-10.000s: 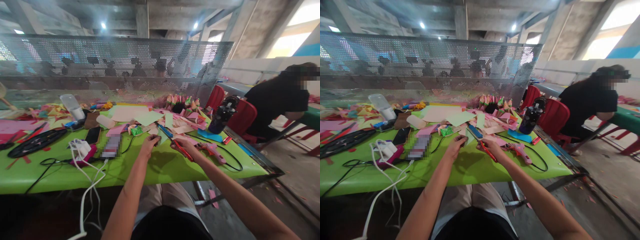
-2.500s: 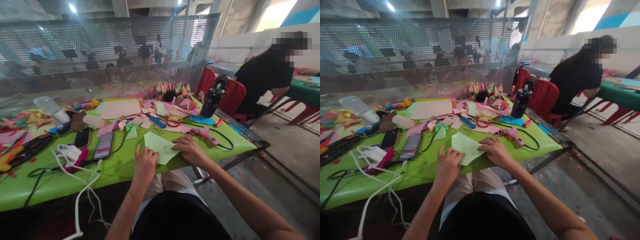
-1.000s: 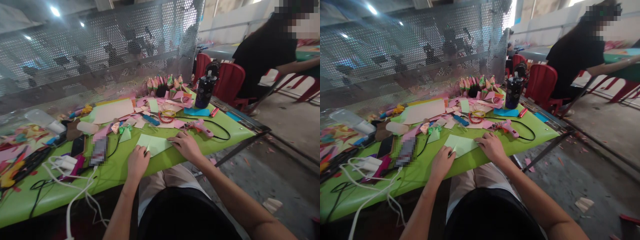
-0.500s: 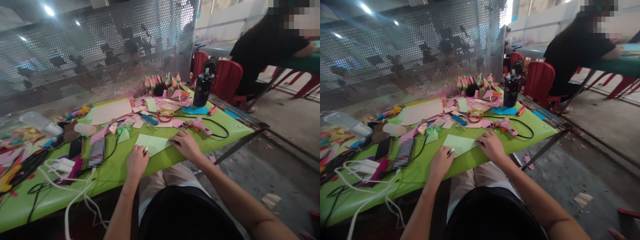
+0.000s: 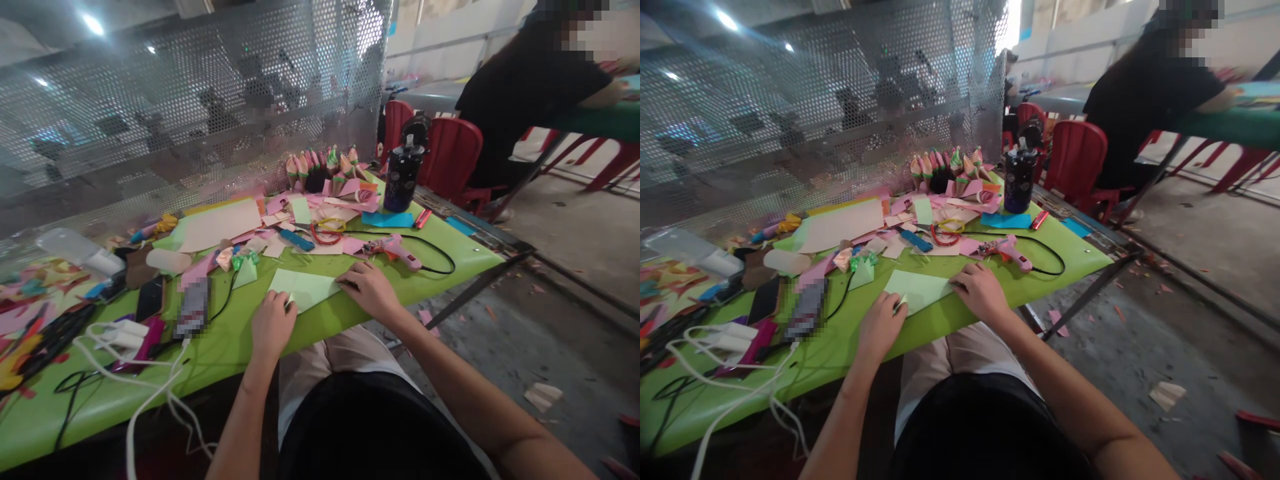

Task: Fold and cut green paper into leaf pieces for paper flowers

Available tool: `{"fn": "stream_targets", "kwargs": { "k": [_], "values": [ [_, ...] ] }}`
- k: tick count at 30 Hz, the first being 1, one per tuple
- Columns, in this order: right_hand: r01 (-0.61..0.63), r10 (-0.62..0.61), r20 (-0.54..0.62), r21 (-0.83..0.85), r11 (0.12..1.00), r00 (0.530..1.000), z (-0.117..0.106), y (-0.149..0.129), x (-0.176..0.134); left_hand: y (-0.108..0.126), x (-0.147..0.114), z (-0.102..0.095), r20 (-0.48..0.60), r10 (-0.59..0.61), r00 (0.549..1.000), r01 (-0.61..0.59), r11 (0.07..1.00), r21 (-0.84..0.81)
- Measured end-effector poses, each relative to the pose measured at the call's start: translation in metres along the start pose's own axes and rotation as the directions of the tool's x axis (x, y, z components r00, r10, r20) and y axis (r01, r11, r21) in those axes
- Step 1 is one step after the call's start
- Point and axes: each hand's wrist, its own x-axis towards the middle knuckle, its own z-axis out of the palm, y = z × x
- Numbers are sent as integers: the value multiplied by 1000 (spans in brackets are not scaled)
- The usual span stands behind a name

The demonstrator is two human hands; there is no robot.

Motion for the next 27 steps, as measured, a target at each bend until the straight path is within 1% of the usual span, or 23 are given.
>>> {"fn": "stream_targets", "kwargs": {
  "k": [9,10,12,14,15,16,18,20,21,23,27],
  "values": [
    [-22,22,27,-3,1000,999,-1,-1,0,0,-1,0,4,6,1000,-6,1000,17],
    [-21,21,29,-8,1000,999,-1,-1,1,1,-2,1,-16,3,1000,-3,1000,22],
    [-22,23,36,-16,1000,999,-1,-1,1,4,-4,3,-110,17,994,-11,999,53],
    [-31,32,43,-23,999,999,-2,-1,2,7,-6,5,-211,96,973,-76,992,97],
    [-39,40,44,-27,999,998,-2,-1,2,8,-6,7,-229,164,960,-141,984,112],
    [-49,50,40,-31,998,998,-1,-1,3,9,-5,8,-215,243,946,-223,968,111],
    [-72,73,23,-33,997,997,-1,-1,3,10,-2,12,-129,389,912,-386,921,50],
    [-93,93,8,-23,995,996,-1,-1,4,8,1,14,-67,469,881,-472,880,-49],
    [-100,100,5,-14,995,995,-1,-1,4,6,3,16,-57,483,874,-486,869,-94],
    [-108,108,3,4,994,994,-1,-1,4,2,5,19,-65,482,874,-486,859,-159],
    [-99,99,-1,27,995,995,-1,0,4,-4,6,26,-93,479,873,-487,846,-217]
  ]
}}
